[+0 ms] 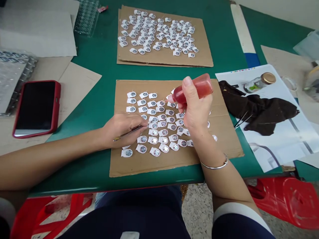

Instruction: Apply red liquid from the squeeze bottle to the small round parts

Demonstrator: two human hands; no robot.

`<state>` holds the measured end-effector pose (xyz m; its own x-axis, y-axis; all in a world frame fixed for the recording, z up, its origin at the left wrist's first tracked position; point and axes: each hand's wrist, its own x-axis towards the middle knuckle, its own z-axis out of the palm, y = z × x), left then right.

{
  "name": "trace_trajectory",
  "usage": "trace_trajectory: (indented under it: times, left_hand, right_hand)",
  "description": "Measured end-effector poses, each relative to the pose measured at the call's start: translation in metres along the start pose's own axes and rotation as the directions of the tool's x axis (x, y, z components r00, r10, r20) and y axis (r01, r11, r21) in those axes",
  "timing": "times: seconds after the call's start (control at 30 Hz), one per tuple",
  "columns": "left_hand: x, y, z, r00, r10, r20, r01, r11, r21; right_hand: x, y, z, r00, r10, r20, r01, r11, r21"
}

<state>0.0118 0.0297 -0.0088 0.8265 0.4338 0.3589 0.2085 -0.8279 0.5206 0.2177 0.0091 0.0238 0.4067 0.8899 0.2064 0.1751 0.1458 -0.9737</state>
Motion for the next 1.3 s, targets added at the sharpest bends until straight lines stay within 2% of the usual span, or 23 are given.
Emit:
trace_trajectory:
  times: [0.17, 0.4, 0.5, 0.6, 0.73, 1.03, 1.3]
  left_hand:
    - [0.0, 0.001, 0.0, 0.999, 0.006, 0.038, -0.007, 1.0, 0.017]
    - [0.001, 0.006, -0.003, 0.987, -0.001, 0.159, -0.016, 0.994, 0.109]
    - [0.001, 0.012, 0.001, 0.982, 0.043, 0.184, -0.09, 0.962, 0.257]
    - [0.0, 0.019, 0.006, 0.978, 0.123, 0.167, -0.183, 0.893, 0.412]
    - [-0.001, 0.027, 0.011, 0.963, 0.215, 0.164, -0.27, 0.823, 0.5]
    - [-0.002, 0.029, 0.013, 0.951, 0.255, 0.174, -0.309, 0.768, 0.562]
    - [-0.001, 0.029, 0.013, 0.95, 0.256, 0.181, -0.313, 0.778, 0.545]
  right_hand:
    - [0.0, 0.003, 0.002, 1.0, 0.014, 0.011, -0.014, 1.0, 0.012]
    - [-0.008, 0.01, 0.013, 0.998, 0.042, 0.051, -0.042, 0.999, 0.0]
    - [-0.014, 0.012, 0.019, 0.995, 0.012, 0.095, -0.005, 0.998, -0.067]
    - [-0.019, 0.013, 0.023, 0.991, -0.041, 0.125, 0.058, 0.989, -0.136]
    - [-0.023, 0.015, 0.025, 0.986, -0.068, 0.155, 0.097, 0.976, -0.193]
    - [-0.024, 0.018, 0.023, 0.984, -0.033, 0.174, 0.08, 0.959, -0.272]
    - [-0.025, 0.019, 0.026, 0.984, -0.046, 0.17, 0.092, 0.958, -0.271]
